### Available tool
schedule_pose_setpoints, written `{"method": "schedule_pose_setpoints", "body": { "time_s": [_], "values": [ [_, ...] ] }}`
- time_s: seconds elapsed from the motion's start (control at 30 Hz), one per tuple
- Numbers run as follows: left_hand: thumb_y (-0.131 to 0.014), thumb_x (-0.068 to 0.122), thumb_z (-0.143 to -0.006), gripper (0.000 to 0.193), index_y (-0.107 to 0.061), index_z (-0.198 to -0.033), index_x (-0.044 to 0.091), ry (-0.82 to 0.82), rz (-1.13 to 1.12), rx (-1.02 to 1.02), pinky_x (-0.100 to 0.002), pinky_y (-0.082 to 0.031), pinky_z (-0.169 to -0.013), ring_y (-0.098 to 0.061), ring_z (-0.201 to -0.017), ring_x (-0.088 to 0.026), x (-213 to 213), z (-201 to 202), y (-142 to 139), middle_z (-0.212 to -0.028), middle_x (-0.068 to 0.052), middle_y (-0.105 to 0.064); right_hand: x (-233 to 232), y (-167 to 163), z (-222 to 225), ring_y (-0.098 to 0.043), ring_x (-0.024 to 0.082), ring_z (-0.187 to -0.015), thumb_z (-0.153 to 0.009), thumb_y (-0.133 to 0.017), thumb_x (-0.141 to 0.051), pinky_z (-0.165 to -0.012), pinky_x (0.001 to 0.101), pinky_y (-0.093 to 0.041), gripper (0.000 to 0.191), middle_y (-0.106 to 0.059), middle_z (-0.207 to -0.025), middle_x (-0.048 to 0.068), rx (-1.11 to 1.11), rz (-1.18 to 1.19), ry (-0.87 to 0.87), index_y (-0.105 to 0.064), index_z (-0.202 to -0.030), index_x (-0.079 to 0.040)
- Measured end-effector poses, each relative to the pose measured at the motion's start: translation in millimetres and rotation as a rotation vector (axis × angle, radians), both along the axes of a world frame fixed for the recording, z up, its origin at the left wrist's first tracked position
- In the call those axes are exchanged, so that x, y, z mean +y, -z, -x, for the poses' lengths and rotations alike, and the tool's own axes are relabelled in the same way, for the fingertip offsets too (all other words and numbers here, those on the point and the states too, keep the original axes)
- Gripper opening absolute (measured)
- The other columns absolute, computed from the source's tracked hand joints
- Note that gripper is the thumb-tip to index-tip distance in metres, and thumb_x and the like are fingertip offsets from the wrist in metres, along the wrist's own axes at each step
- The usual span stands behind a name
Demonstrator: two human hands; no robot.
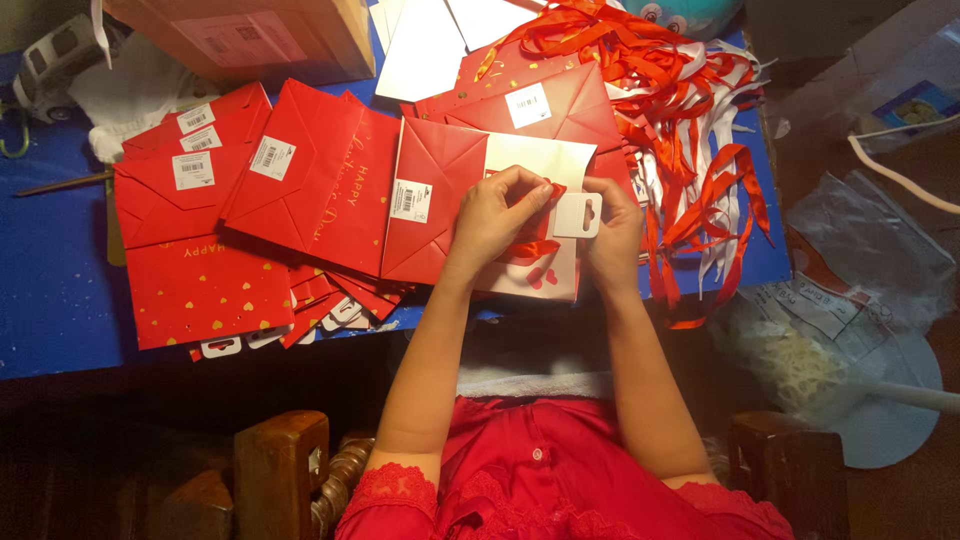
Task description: The person ties red ribbons onto red Valentine's Day gift bags and cards. They thread the ribbon through a slot, tie a knot, and adjust the bow, then place the finished items into a stack.
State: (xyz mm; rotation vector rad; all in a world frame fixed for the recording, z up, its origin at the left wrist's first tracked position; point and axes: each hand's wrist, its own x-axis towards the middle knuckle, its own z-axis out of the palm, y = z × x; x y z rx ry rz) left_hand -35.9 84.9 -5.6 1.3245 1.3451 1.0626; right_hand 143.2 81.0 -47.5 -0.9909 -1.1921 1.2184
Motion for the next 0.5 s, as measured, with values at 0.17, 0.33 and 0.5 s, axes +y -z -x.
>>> {"method": "schedule_pose_setpoints", "body": {
  "time_s": [0.17,0.33,0.5],
  "values": [
    [-0.073,0.024,-0.093,0.02,-0.074,-0.098,0.004,0.006,0.075,-0.102,-0.024,-0.057,-0.057,-0.068,-0.064,-0.006,-0.9,0.0,1.0,-0.076,-0.001,-0.075,-0.9,6.0,-1.4,-0.066,0.006,-0.089,-0.103,-0.066,-0.013,-0.077,0.0222,-0.053,0.016,-0.071,-0.099,0.001,0.022,0.028,0.041,-0.067,-0.114,0.0],
    [-0.073,0.022,-0.095,0.02,-0.074,-0.1,0.003,0.022,0.055,-0.138,-0.025,-0.057,-0.058,-0.066,-0.065,-0.006,-1.1,-0.8,0.9,-0.077,-0.002,-0.075,-1.6,6.8,-1.8,-0.062,0.004,-0.079,-0.106,-0.062,-0.011,-0.067,0.0215,-0.05,0.011,-0.07,-0.092,0.0,0.027,0.091,0.073,-0.066,-0.108,-0.001],
    [-0.073,0.023,-0.094,0.02,-0.074,-0.101,0.003,0.021,0.087,-0.115,-0.025,-0.057,-0.057,-0.068,-0.064,-0.006,-1.5,0.1,-1.1,-0.075,-0.002,-0.074,-2.0,-0.1,1.5,-0.063,0.005,-0.086,-0.109,-0.059,-0.006,-0.075,0.0217,-0.052,0.009,-0.068,-0.098,0.002,0.05,-0.02,0.146,-0.065,-0.112,-0.001]
  ]
}}
